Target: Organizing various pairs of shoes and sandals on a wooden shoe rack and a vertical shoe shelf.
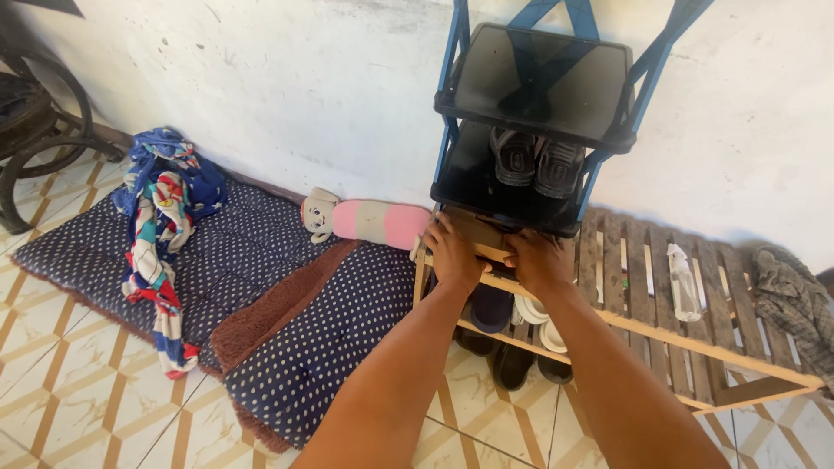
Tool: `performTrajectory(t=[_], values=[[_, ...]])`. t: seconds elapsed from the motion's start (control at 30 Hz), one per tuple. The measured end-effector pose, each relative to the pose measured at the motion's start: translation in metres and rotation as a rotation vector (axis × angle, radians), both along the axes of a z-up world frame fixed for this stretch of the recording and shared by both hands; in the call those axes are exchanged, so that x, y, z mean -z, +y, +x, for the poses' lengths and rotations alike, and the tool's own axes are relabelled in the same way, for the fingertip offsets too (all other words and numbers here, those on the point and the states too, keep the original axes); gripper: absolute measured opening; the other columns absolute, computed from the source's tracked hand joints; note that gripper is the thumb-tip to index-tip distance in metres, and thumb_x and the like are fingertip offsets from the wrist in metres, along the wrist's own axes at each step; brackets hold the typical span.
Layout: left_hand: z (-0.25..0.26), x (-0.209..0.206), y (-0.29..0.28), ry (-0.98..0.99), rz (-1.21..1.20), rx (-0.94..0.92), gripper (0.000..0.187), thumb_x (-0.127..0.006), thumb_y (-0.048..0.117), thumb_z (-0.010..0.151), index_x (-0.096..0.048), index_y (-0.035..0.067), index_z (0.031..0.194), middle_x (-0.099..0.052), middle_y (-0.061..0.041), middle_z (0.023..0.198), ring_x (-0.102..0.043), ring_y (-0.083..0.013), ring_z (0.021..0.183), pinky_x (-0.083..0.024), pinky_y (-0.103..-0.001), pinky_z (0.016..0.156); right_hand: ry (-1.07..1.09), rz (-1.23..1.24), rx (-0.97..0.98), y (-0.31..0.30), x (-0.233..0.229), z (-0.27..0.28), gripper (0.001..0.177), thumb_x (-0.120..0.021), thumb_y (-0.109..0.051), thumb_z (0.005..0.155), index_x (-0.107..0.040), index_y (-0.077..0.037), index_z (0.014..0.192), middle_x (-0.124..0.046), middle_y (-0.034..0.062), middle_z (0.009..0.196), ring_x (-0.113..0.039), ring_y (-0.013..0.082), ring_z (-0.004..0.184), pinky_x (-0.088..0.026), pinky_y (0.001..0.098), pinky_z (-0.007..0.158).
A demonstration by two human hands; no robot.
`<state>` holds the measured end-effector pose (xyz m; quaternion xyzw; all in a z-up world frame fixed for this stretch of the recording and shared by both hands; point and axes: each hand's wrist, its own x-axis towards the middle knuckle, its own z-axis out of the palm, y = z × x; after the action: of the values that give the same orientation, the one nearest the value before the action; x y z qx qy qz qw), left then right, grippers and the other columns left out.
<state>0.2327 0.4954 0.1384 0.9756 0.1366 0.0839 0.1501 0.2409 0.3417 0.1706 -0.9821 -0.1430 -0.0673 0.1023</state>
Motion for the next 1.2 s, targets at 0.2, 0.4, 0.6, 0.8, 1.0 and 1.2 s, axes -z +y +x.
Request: performTrajectory(t=[0.2, 0.4, 0.6, 0.8, 1.0, 1.2], values=[[-0.022, 0.040, 0.013, -0.348, -0.399, -0.021, 0.098, -0.089, 0.030, 0.074, -0.036, 0.003, 0.152, -0.033, -0.029, 0.149, -0.028, -0.0457, 0.137, -0.029, -0.053, 0.113, -0.126, 0.090, -0.105, -0.015, 0.013, -0.023, 0.041, -0.072, -0.019, 0.088, -0.070, -0.016, 0.129, -0.063, 0.0022, 0.135, -0.048, 0.0323, 0.132, -0.040, 0.0437, 0.111], [-0.034, 0.037, 0.017, -0.442, -1.378, -0.107, 0.061, -0.072, 0.030, 0.092, -0.043, 0.006, 0.140, -0.054, -0.016, 0.129, -0.065, -0.0257, 0.098, -0.059, -0.040, 0.080, -0.221, 0.329, -0.077, -0.006, 0.005, -0.072, 0.049, -0.075, -0.026, 0.089, -0.064, -0.014, 0.136, -0.058, 0.0124, 0.140, -0.050, 0.0363, 0.130, -0.045, 0.0463, 0.107], [-0.055, 0.052, 0.029, -0.342, -1.765, -0.144, 0.045, -0.060, 0.022, 0.096, -0.038, 0.015, 0.134, -0.055, -0.011, 0.120, -0.061, -0.0166, 0.087, -0.059, -0.040, 0.072, -0.260, 0.662, 0.286, -0.017, 0.022, -0.081, 0.061, -0.072, -0.039, 0.094, -0.052, 0.000, 0.136, -0.054, 0.0245, 0.132, -0.056, 0.0362, 0.117, -0.049, 0.0469, 0.097], [-0.106, 0.021, 0.025, -0.186, -1.940, -0.247, 0.040, -0.059, 0.020, 0.096, -0.041, 0.018, 0.131, -0.057, -0.011, 0.119, -0.062, -0.0241, 0.101, -0.060, -0.047, 0.082, 0.413, 1.440, 0.542, -0.053, 0.030, -0.080, 0.069, -0.054, -0.058, 0.100, -0.050, -0.002, 0.141, -0.062, 0.0190, 0.120, -0.059, 0.0286, 0.090, -0.048, 0.0502, 0.075], [-0.128, 0.001, -0.009, -0.084, -1.889, -0.088, 0.034, -0.061, 0.022, 0.093, -0.047, 0.017, 0.124, -0.060, -0.008, 0.116, -0.064, -0.0232, 0.101, -0.060, -0.050, 0.089, 0.473, 1.594, 0.586, -0.084, 0.023, -0.101, 0.075, -0.051, -0.066, 0.094, -0.055, -0.004, 0.137, -0.063, 0.0140, 0.122, -0.067, 0.0271, 0.103, -0.059, 0.0472, 0.082], [-0.130, 0.026, -0.074, 0.063, -1.945, -0.027, 0.026, -0.053, 0.035, 0.101, -0.045, 0.017, 0.118, -0.058, -0.006, 0.113, -0.063, -0.0265, 0.095, -0.060, -0.052, 0.090, 0.304, 1.334, 0.684, -0.171, 0.068, -0.112, 0.080, -0.049, -0.068, 0.098, -0.065, 0.003, 0.131, -0.068, 0.0180, 0.124, -0.063, 0.0238, 0.102, -0.053, 0.0456, 0.083]])
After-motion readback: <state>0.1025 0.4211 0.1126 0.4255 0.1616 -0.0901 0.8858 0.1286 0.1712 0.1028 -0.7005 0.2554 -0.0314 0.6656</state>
